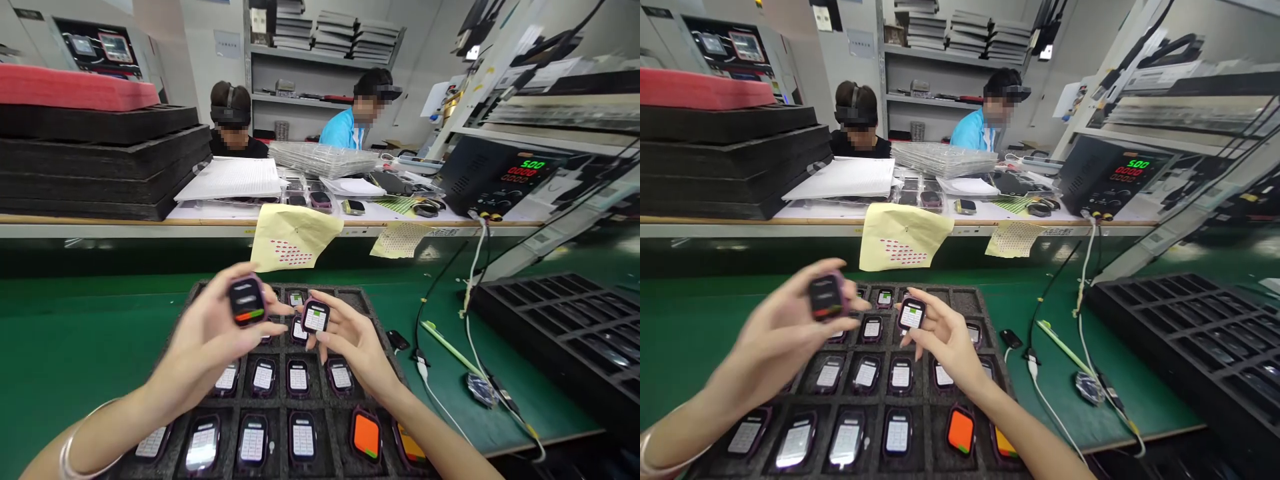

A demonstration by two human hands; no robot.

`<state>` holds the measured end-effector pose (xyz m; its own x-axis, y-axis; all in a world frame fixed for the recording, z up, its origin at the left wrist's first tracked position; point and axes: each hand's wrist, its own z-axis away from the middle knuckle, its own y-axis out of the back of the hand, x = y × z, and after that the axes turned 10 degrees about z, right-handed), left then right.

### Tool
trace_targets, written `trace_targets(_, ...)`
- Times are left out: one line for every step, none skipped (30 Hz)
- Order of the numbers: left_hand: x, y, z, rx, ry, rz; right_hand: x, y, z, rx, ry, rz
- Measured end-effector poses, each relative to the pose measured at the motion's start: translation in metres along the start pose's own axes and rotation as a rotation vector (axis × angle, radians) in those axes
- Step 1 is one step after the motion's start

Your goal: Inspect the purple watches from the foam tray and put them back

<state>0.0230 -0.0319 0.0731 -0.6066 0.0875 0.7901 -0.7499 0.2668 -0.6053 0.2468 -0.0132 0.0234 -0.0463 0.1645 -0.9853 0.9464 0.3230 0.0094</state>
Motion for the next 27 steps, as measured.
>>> trace_targets(-0.009, 0.000, -0.006, -0.013, 0.052, 0.017, 0.000, 0.001, 0.000, 0.002, -0.002, 0.003)
trace_targets(-0.018, 0.000, -0.012, -0.029, 0.123, 0.036, 0.000, 0.001, 0.000, 0.006, -0.006, 0.008)
trace_targets(-0.028, 0.001, -0.018, -0.048, 0.176, 0.036, 0.000, 0.001, 0.001, 0.010, -0.010, 0.013)
trace_targets(-0.037, 0.002, -0.023, -0.066, 0.212, 0.029, 0.001, 0.002, 0.001, 0.015, -0.013, 0.020)
trace_targets(-0.044, 0.004, -0.026, -0.085, 0.227, 0.015, 0.001, 0.001, 0.001, 0.024, -0.013, 0.030)
trace_targets(-0.049, 0.006, -0.028, -0.101, 0.225, 0.000, 0.001, 0.001, 0.002, 0.036, -0.011, 0.045)
trace_targets(-0.053, 0.008, -0.029, -0.112, 0.214, -0.015, 0.001, 0.001, 0.002, 0.052, -0.006, 0.063)
trace_targets(-0.055, 0.010, -0.029, -0.121, 0.200, -0.027, 0.001, 0.000, 0.002, 0.071, 0.001, 0.084)
trace_targets(-0.056, 0.011, -0.028, -0.129, 0.188, -0.037, 0.001, 0.000, 0.002, 0.094, 0.008, 0.107)
trace_targets(-0.055, 0.013, -0.026, -0.139, 0.181, -0.044, 0.001, -0.001, 0.002, 0.117, 0.013, 0.128)
trace_targets(-0.055, 0.014, -0.025, -0.150, 0.174, -0.046, 0.001, -0.001, 0.002, 0.140, 0.014, 0.145)
trace_targets(-0.054, 0.016, -0.024, -0.165, 0.167, -0.042, 0.002, -0.001, 0.001, 0.163, 0.011, 0.160)
trace_targets(-0.054, 0.017, -0.024, -0.187, 0.159, -0.030, 0.002, -0.001, 0.001, 0.182, 0.004, 0.172)
trace_targets(-0.054, 0.018, -0.024, -0.211, 0.150, -0.013, 0.002, -0.001, 0.000, 0.196, -0.003, 0.181)
trace_targets(-0.055, 0.019, -0.024, -0.232, 0.142, 0.005, 0.003, 0.000, 0.000, 0.204, -0.008, 0.187)
trace_targets(-0.055, 0.019, -0.024, -0.248, 0.134, 0.022, 0.003, 0.000, 0.000, 0.206, -0.008, 0.191)
trace_targets(-0.056, 0.020, -0.024, -0.257, 0.129, 0.033, 0.003, 0.001, 0.001, 0.202, -0.002, 0.191)
trace_targets(-0.056, 0.020, -0.024, -0.254, 0.128, 0.034, 0.003, 0.002, 0.001, 0.190, 0.007, 0.187)
trace_targets(-0.056, 0.020, -0.025, -0.242, 0.126, 0.027, 0.002, 0.002, 0.002, 0.173, 0.016, 0.182)
trace_targets(-0.056, 0.020, -0.025, -0.223, 0.121, 0.016, 0.002, 0.003, 0.003, 0.155, 0.024, 0.175)
trace_targets(-0.056, 0.019, -0.025, -0.206, 0.116, 0.002, 0.001, 0.003, 0.004, 0.133, 0.030, 0.167)
trace_targets(-0.056, 0.019, -0.026, -0.193, 0.112, -0.009, 0.000, 0.003, 0.005, 0.111, 0.033, 0.156)
trace_targets(-0.055, 0.019, -0.026, -0.181, 0.111, -0.020, -0.001, 0.002, 0.006, 0.088, 0.032, 0.142)
trace_targets(-0.055, 0.019, -0.027, -0.173, 0.110, -0.030, -0.002, 0.002, 0.007, 0.066, 0.027, 0.125)
trace_targets(-0.055, 0.020, -0.027, -0.168, 0.108, -0.039, -0.003, 0.001, 0.007, 0.047, 0.020, 0.108)
trace_targets(-0.056, 0.020, -0.027, -0.165, 0.108, -0.046, -0.003, 0.001, 0.008, 0.029, 0.009, 0.094)
trace_targets(-0.056, 0.021, -0.028, -0.164, 0.106, -0.051, -0.003, 0.000, 0.008, 0.016, -0.002, 0.082)
